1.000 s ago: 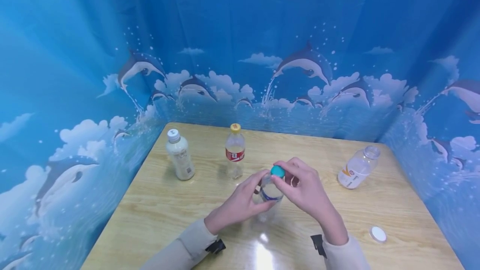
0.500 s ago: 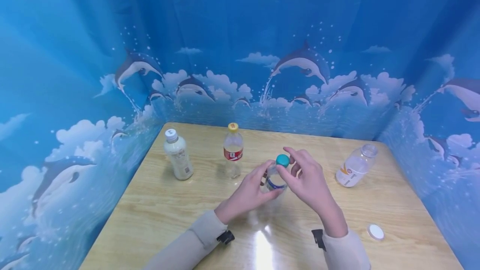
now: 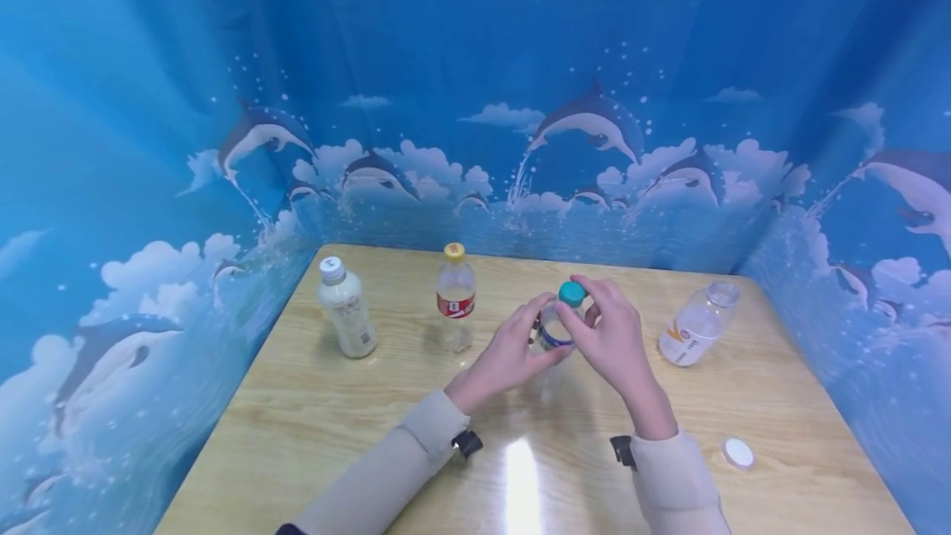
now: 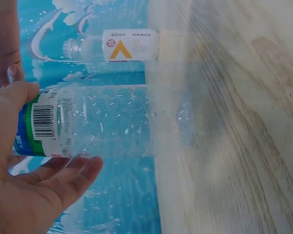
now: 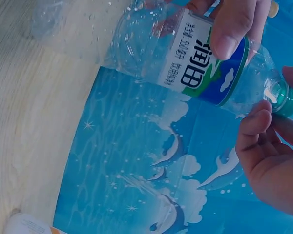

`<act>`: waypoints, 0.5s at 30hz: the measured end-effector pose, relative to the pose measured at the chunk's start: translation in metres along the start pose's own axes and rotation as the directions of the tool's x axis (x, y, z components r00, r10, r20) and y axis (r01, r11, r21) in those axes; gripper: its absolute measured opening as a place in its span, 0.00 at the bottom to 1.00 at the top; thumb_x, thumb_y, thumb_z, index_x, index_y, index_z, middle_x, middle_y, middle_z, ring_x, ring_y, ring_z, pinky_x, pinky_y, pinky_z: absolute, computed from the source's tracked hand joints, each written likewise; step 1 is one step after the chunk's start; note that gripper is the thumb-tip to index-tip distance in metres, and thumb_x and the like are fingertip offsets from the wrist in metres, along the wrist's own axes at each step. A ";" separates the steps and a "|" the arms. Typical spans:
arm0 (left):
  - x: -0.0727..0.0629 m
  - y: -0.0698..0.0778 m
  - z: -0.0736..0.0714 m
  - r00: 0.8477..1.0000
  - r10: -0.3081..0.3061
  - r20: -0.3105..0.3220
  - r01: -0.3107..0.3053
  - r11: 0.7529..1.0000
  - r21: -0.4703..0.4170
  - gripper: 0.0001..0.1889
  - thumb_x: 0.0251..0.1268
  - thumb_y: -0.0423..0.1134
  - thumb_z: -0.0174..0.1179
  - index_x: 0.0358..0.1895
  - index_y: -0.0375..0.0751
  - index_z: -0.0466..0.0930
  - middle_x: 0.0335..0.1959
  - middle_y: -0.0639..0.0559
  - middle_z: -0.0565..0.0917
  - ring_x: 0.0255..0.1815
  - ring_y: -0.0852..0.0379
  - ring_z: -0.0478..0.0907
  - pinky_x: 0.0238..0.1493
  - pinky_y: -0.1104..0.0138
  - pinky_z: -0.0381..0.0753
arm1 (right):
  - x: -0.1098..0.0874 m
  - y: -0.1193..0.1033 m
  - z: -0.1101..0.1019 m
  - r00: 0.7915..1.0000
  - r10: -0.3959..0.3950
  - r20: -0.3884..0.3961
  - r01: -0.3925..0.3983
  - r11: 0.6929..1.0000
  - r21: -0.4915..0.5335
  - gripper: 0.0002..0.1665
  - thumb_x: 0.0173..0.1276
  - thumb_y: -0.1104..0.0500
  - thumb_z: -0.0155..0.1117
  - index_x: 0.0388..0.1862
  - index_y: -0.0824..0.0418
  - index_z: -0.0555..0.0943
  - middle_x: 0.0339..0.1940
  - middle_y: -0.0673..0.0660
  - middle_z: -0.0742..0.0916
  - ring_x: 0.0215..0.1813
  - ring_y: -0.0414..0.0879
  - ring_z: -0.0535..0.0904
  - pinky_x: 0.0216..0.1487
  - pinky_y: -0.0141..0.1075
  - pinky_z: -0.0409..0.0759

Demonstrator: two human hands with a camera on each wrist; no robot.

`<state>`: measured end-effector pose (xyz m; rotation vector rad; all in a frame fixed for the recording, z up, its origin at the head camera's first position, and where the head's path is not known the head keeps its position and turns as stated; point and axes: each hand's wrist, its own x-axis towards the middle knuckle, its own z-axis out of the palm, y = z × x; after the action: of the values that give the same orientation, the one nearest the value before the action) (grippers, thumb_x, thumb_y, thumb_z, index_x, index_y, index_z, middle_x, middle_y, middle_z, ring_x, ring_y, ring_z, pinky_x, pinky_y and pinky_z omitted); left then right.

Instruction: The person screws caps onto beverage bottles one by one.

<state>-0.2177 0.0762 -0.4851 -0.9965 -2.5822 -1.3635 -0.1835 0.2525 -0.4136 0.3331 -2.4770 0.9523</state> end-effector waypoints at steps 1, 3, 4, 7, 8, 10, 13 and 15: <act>0.003 -0.002 0.001 1.000 -0.004 -0.001 0.004 1.000 0.000 0.41 0.75 0.57 0.64 0.83 0.58 0.54 0.67 0.46 0.78 0.62 0.56 0.79 0.56 0.66 0.84 | 0.002 0.001 0.001 1.000 0.003 0.000 -0.003 1.000 -0.002 0.27 0.73 0.58 0.72 0.69 0.63 0.81 0.48 0.62 0.85 0.31 0.38 0.74 0.29 0.28 0.75; 0.008 -0.005 0.002 1.000 -0.013 -0.002 0.013 1.000 0.005 0.41 0.75 0.58 0.64 0.84 0.58 0.53 0.67 0.45 0.78 0.62 0.57 0.79 0.57 0.66 0.84 | 0.007 0.003 0.003 1.000 0.012 0.002 -0.012 1.000 -0.002 0.28 0.74 0.57 0.72 0.70 0.63 0.80 0.49 0.62 0.85 0.32 0.39 0.74 0.28 0.29 0.74; 0.010 -0.006 0.002 1.000 -0.020 -0.004 0.020 1.000 0.005 0.41 0.75 0.58 0.64 0.84 0.58 0.53 0.67 0.45 0.78 0.62 0.56 0.79 0.57 0.66 0.84 | 0.008 0.005 0.004 1.000 0.017 0.006 -0.017 1.000 -0.002 0.28 0.75 0.56 0.71 0.70 0.63 0.80 0.49 0.62 0.85 0.32 0.39 0.74 0.27 0.30 0.74; 0.016 -0.008 0.004 0.999 -0.041 -0.007 0.041 0.999 0.011 0.41 0.75 0.57 0.64 0.84 0.59 0.53 0.68 0.46 0.78 0.63 0.56 0.79 0.58 0.64 0.84 | 0.012 0.009 0.006 0.999 0.028 0.015 -0.028 1.000 -0.002 0.29 0.76 0.55 0.70 0.72 0.63 0.79 0.50 0.63 0.84 0.32 0.39 0.74 0.26 0.30 0.74; 0.018 -0.009 0.004 0.999 -0.047 -0.008 0.048 0.999 0.013 0.42 0.75 0.57 0.64 0.84 0.59 0.53 0.68 0.46 0.78 0.63 0.55 0.79 0.58 0.64 0.84 | 0.013 0.010 0.007 0.999 0.032 0.016 -0.032 0.999 -0.004 0.29 0.76 0.54 0.70 0.72 0.63 0.78 0.51 0.63 0.84 0.32 0.39 0.74 0.26 0.31 0.74; 0.020 -0.009 0.006 0.998 -0.057 -0.007 0.057 0.998 0.011 0.42 0.74 0.57 0.65 0.84 0.60 0.52 0.68 0.47 0.77 0.64 0.55 0.79 0.59 0.63 0.84 | 0.014 0.013 0.007 0.999 0.037 0.015 -0.037 0.999 -0.007 0.30 0.77 0.54 0.69 0.73 0.63 0.78 0.51 0.63 0.84 0.32 0.38 0.74 0.26 0.31 0.74; 0.023 -0.009 0.009 0.998 -0.063 -0.010 0.063 0.998 0.009 0.42 0.74 0.57 0.65 0.84 0.61 0.53 0.68 0.48 0.78 0.64 0.55 0.79 0.58 0.63 0.85 | 0.015 0.018 0.007 0.999 0.046 0.010 -0.046 0.999 -0.009 0.30 0.77 0.53 0.69 0.73 0.64 0.78 0.52 0.64 0.84 0.32 0.37 0.74 0.27 0.31 0.74; 0.025 -0.009 0.010 0.998 -0.063 -0.011 0.064 0.998 0.010 0.42 0.74 0.57 0.65 0.84 0.60 0.53 0.67 0.48 0.78 0.63 0.55 0.79 0.57 0.64 0.85 | 0.016 0.020 0.007 0.999 0.051 0.008 -0.051 0.999 -0.010 0.30 0.77 0.53 0.69 0.72 0.64 0.78 0.53 0.64 0.84 0.33 0.37 0.74 0.28 0.31 0.74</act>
<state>-0.2399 0.0931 -0.4889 -0.9105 -2.6320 -1.3635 -0.2073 0.2614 -0.4215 0.2721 -2.5077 0.9614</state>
